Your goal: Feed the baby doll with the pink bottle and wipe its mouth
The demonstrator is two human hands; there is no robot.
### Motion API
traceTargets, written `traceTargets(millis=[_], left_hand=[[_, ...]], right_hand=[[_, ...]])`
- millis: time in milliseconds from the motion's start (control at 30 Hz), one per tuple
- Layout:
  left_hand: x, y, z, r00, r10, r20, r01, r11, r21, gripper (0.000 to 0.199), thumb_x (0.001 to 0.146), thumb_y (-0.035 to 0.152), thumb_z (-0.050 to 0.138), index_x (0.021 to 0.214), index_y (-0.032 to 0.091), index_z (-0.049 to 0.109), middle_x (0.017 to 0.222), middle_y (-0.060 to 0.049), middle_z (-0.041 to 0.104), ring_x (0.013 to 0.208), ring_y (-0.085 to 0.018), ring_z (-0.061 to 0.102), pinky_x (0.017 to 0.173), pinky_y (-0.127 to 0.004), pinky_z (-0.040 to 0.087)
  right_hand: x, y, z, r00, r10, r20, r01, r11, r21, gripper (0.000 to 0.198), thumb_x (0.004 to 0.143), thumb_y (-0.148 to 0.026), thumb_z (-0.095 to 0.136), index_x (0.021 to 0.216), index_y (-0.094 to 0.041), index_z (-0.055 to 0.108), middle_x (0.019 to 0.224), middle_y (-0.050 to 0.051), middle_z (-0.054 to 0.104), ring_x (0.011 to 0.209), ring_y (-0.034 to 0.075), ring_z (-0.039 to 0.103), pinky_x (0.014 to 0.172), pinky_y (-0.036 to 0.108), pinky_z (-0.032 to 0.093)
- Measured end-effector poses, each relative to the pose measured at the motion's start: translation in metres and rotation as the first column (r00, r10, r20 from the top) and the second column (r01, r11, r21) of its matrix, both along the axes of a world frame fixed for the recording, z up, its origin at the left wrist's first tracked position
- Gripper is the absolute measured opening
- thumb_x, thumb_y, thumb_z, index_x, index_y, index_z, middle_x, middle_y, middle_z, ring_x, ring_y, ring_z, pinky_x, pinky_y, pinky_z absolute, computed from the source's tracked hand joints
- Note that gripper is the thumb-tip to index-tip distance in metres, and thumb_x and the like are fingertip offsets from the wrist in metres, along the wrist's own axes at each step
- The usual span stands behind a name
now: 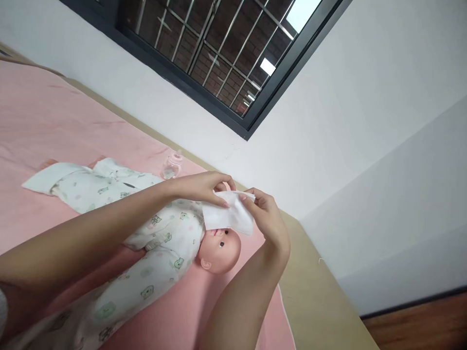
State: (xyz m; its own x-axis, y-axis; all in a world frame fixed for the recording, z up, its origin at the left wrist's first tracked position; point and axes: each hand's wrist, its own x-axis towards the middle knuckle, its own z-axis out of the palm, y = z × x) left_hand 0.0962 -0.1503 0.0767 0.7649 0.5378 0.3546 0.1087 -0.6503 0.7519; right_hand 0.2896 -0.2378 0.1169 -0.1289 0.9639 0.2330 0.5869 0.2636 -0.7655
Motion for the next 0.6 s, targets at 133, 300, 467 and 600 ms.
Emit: traceTargets(millis=[133,300,467,600], left_hand=[[-0.008,0.006,-0.003,0.991,-0.133,0.0,0.133,0.991,-0.03,0.036,0.078,0.049,0.07,0.09,0.015,0.065,0.082,-0.002,0.067,0.073,-0.017,0.06,0.059,-0.024,0.039],[-0.013,0.003,0.001,0.962,-0.232,0.144,0.23,0.973,0.026,0.024,0.081,0.04,0.07,0.089,0.017,0.073,0.103,-0.006,0.069,0.095,-0.021,0.063,0.079,-0.027,0.047],[-0.011,-0.007,0.004,0.899,-0.126,0.42,0.077,0.988,0.13,0.016,0.077,0.031,0.075,0.09,0.022,0.077,0.134,-0.004,0.059,0.124,-0.023,0.053,0.102,-0.033,0.041],[-0.008,-0.015,0.007,0.835,-0.02,0.55,-0.01,0.999,0.051,0.021,0.076,0.033,0.076,0.092,0.019,0.075,0.111,-0.005,0.07,0.105,-0.02,0.063,0.09,-0.031,0.047]], right_hand=[[-0.001,0.0,-0.001,0.99,0.047,-0.132,-0.054,0.997,-0.049,0.033,0.08,-0.05,0.069,0.078,-0.018,0.062,0.064,-0.002,0.056,0.057,0.01,0.047,0.052,0.022,0.035],[0.001,0.008,-0.005,0.975,0.059,-0.212,-0.065,0.998,-0.02,0.03,0.08,-0.048,0.071,0.082,-0.019,0.064,0.065,-0.002,0.058,0.056,0.01,0.047,0.052,0.022,0.036],[-0.008,0.017,-0.009,0.966,0.105,-0.237,-0.09,0.993,0.073,0.025,0.08,-0.043,0.073,0.08,-0.019,0.065,0.076,-0.001,0.063,0.07,0.011,0.055,0.065,0.023,0.044],[-0.013,0.017,-0.01,0.967,0.137,-0.217,-0.133,0.991,0.035,0.02,0.081,-0.039,0.072,0.086,-0.021,0.067,0.084,0.0,0.067,0.077,0.013,0.059,0.07,0.025,0.047]])
